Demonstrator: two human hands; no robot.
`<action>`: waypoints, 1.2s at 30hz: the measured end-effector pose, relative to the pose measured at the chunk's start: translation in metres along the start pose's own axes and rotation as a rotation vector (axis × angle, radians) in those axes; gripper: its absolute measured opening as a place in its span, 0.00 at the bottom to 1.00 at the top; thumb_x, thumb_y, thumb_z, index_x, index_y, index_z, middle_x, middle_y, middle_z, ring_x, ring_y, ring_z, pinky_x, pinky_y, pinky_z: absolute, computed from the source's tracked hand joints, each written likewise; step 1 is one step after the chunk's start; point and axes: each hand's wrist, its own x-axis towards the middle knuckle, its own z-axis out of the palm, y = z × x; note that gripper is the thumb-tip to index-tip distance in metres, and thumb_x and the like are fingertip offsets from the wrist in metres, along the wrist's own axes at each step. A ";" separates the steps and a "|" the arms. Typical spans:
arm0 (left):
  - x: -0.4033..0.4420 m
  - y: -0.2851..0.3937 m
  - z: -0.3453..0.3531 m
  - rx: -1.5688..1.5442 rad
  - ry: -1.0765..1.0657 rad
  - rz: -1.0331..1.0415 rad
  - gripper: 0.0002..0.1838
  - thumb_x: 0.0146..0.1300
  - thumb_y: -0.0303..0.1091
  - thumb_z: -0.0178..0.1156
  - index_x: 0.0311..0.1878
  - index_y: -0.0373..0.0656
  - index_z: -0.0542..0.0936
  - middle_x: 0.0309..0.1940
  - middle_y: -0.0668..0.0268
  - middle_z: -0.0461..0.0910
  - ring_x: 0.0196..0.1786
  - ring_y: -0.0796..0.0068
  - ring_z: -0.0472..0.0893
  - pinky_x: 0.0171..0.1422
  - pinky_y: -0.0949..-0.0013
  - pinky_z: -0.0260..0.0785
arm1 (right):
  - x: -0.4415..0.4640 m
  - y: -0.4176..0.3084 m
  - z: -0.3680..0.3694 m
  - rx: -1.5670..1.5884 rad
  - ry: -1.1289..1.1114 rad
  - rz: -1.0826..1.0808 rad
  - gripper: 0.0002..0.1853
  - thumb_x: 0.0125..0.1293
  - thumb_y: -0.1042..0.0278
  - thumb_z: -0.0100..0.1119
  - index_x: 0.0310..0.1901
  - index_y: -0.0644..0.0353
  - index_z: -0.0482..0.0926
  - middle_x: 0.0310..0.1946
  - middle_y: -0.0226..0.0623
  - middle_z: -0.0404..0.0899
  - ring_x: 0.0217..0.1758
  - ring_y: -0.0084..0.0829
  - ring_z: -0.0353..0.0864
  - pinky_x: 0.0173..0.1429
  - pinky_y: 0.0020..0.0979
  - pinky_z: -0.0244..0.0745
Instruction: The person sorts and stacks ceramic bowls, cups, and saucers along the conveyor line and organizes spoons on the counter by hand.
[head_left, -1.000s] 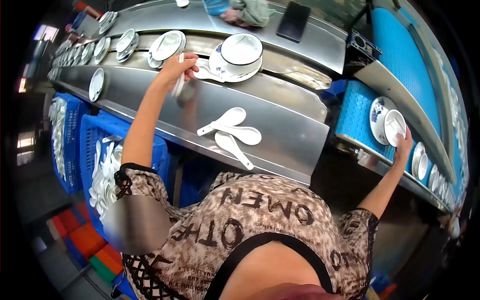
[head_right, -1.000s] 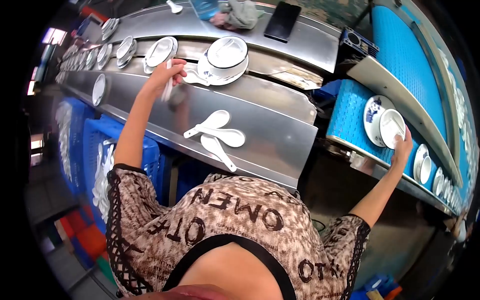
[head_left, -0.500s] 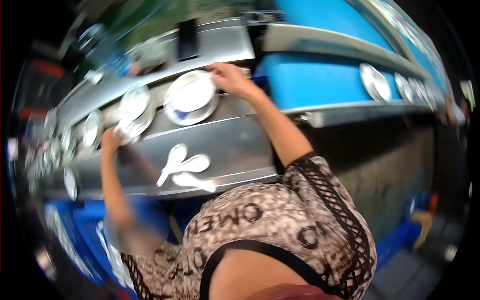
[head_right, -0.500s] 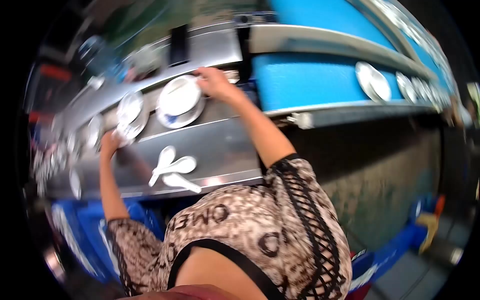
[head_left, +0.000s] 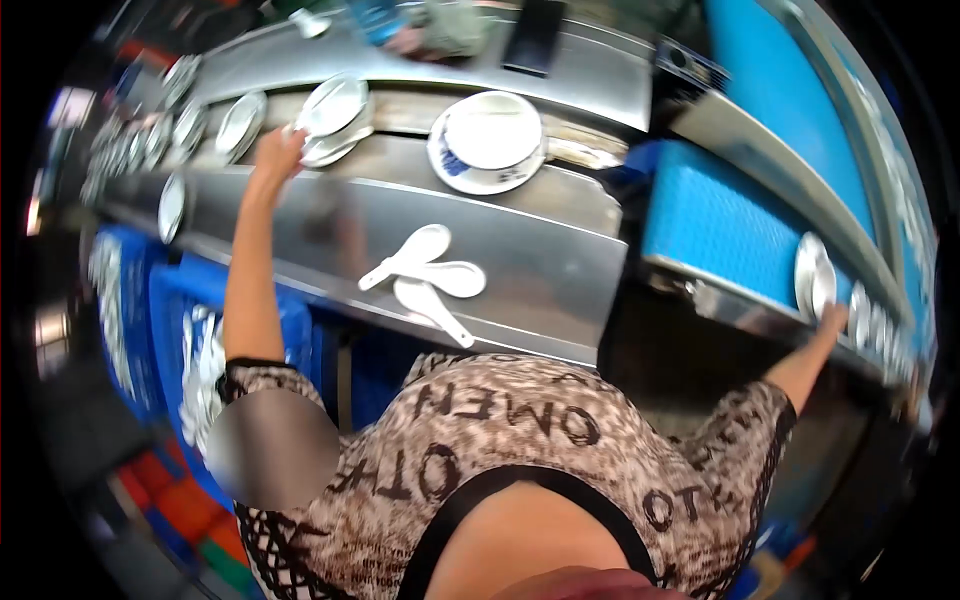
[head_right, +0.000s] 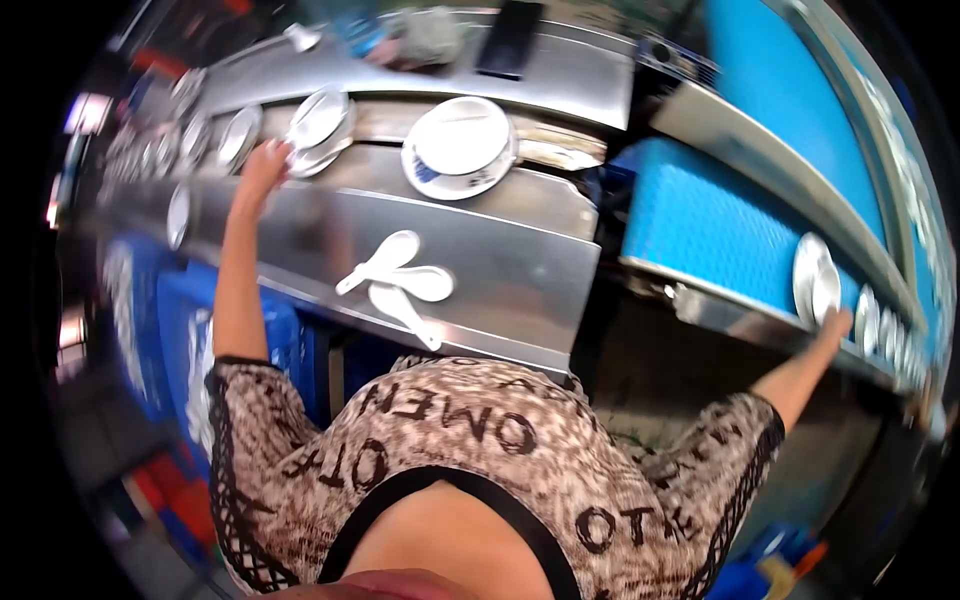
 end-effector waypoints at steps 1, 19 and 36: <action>-0.011 0.005 0.006 -0.180 -0.069 -0.032 0.16 0.60 0.45 0.56 0.33 0.39 0.75 0.19 0.67 0.73 0.21 0.77 0.73 0.25 0.73 0.65 | 0.015 0.024 0.024 -0.092 -0.092 -0.086 0.22 0.47 0.65 0.60 0.46 0.66 0.77 0.42 0.52 0.78 0.47 0.47 0.77 0.51 0.42 0.72; -0.027 0.028 0.092 -0.388 0.143 -0.070 0.29 0.49 0.26 0.63 0.56 0.33 0.67 0.30 0.62 0.75 0.27 0.75 0.76 0.29 0.73 0.71 | -0.278 -0.508 -0.212 1.343 -0.597 -0.681 0.27 0.46 0.79 0.47 0.54 0.67 0.70 0.45 0.45 0.76 0.48 0.32 0.75 0.56 0.28 0.67; -0.084 0.109 0.142 -0.616 -0.213 -0.061 0.17 0.58 0.29 0.56 0.50 0.36 0.72 0.26 0.63 0.78 0.24 0.78 0.78 0.28 0.77 0.70 | -0.419 -0.318 -0.113 0.639 -1.171 -0.615 0.13 0.55 0.73 0.56 0.43 0.64 0.79 0.36 0.45 0.81 0.37 0.36 0.81 0.43 0.32 0.77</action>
